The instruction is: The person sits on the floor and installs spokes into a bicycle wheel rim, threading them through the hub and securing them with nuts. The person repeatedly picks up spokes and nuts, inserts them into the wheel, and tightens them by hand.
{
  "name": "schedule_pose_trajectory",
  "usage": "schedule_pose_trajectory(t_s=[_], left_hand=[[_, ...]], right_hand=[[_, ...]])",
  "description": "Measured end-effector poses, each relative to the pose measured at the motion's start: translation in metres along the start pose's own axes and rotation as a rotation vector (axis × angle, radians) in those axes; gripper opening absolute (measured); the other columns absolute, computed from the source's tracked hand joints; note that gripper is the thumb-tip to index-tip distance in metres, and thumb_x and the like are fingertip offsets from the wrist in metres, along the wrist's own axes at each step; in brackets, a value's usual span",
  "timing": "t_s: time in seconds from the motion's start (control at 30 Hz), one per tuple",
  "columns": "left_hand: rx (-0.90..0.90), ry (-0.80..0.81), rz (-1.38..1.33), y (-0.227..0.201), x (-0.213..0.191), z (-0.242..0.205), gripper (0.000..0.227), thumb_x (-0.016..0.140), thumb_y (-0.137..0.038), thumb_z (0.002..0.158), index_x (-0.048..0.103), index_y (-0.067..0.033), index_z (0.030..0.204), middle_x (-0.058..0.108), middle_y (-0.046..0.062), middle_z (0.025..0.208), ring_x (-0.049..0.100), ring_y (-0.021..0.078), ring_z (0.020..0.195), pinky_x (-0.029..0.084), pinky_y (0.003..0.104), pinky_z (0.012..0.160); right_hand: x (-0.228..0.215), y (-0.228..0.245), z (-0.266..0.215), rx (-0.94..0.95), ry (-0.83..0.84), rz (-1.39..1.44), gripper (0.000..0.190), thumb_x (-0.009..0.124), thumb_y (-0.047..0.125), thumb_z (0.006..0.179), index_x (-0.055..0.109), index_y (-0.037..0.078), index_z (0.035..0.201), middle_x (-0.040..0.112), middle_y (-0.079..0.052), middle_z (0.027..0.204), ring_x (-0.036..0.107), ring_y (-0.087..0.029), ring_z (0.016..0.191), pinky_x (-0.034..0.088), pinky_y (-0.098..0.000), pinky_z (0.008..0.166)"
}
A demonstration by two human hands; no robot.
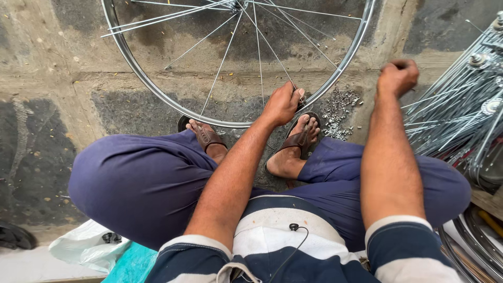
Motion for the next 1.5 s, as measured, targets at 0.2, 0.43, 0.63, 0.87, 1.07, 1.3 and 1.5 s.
schedule_pose_trajectory(t_s=[0.2, 0.43, 0.63, 0.87, 1.07, 1.3, 1.5], left_hand=[[-0.011, 0.037, -0.184, 0.001, 0.008, 0.003, 0.039, 0.055, -0.040, 0.102, 0.059, -0.0012, 0.101, 0.072, 0.018, 0.097, 0.072, 0.0313, 0.091, 0.053, 0.044, 0.081], [0.066, -0.047, -0.147, 0.011, 0.015, 0.016, 0.038, 0.061, -0.038, 0.100, 0.063, -0.0005, 0.096, 0.071, 0.019, 0.096, 0.070, 0.0337, 0.092, 0.052, 0.045, 0.080], [0.041, -0.064, -0.135, 0.016, 0.018, 0.021, 0.037, 0.064, -0.037, 0.097, 0.064, -0.0001, 0.095, 0.071, 0.020, 0.095, 0.069, 0.0343, 0.091, 0.051, 0.046, 0.079], [0.014, -0.037, -0.182, 0.012, 0.010, 0.020, 0.036, 0.069, -0.036, 0.093, 0.068, 0.0003, 0.089, 0.073, 0.018, 0.087, 0.072, 0.0301, 0.083, 0.053, 0.044, 0.075], [-0.108, 0.064, -0.353, 0.008, 0.006, 0.013, 0.039, 0.063, -0.040, 0.100, 0.069, -0.0021, 0.093, 0.075, 0.013, 0.089, 0.072, 0.0211, 0.082, 0.055, 0.039, 0.075], [-0.030, -0.005, -0.467, 0.008, 0.012, 0.018, 0.034, 0.059, -0.036, 0.101, 0.061, -0.0018, 0.097, 0.077, 0.011, 0.091, 0.076, 0.0202, 0.080, 0.058, 0.036, 0.073], [0.013, -0.082, -0.382, 0.026, 0.027, 0.032, 0.036, 0.062, -0.036, 0.099, 0.062, -0.0009, 0.095, 0.075, 0.017, 0.089, 0.074, 0.0278, 0.080, 0.056, 0.041, 0.073]], right_hand=[[-0.022, 0.098, -0.068, -0.060, 0.311, 0.464, 0.011, 0.072, -0.011, 0.089, 0.069, -0.003, 0.097, 0.072, -0.013, 0.087, 0.071, -0.019, 0.073, 0.059, -0.0283, 0.065], [-0.085, 0.145, -0.148, 0.023, 0.505, 0.782, 0.010, 0.066, -0.004, 0.097, 0.062, 0.003, 0.103, 0.071, -0.012, 0.094, 0.073, -0.019, 0.079, 0.064, -0.0294, 0.071], [-0.078, 0.119, -0.214, 0.155, 0.539, 0.761, 0.010, 0.070, -0.005, 0.095, 0.067, -0.001, 0.103, 0.072, -0.013, 0.095, 0.073, -0.019, 0.079, 0.064, -0.0286, 0.070], [-0.029, 0.071, -0.208, 0.177, 0.573, 0.651, 0.015, 0.068, -0.008, 0.092, 0.071, -0.006, 0.107, 0.074, -0.011, 0.097, 0.076, -0.019, 0.084, 0.066, -0.0272, 0.076], [-0.001, 0.059, -0.209, 0.193, 0.628, 0.604, 0.018, 0.067, -0.008, 0.092, 0.069, -0.006, 0.109, 0.074, -0.013, 0.099, 0.074, -0.021, 0.083, 0.065, -0.0291, 0.076], [0.001, 0.061, -0.206, 0.214, 0.662, 0.624, 0.015, 0.066, -0.005, 0.093, 0.068, -0.005, 0.108, 0.073, -0.011, 0.099, 0.073, -0.020, 0.085, 0.065, -0.0310, 0.080], [0.009, 0.050, -0.201, 0.343, 0.665, 0.846, 0.014, 0.070, 0.007, 0.093, 0.068, -0.002, 0.102, 0.069, -0.010, 0.087, 0.071, -0.021, 0.076, 0.064, -0.0340, 0.073]])
Point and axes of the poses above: each hand's wrist, its own z-axis towards the middle knuckle, its own x-axis out of the palm, y = z × x, the point moved 6 cm from there along z, towards the middle knuckle
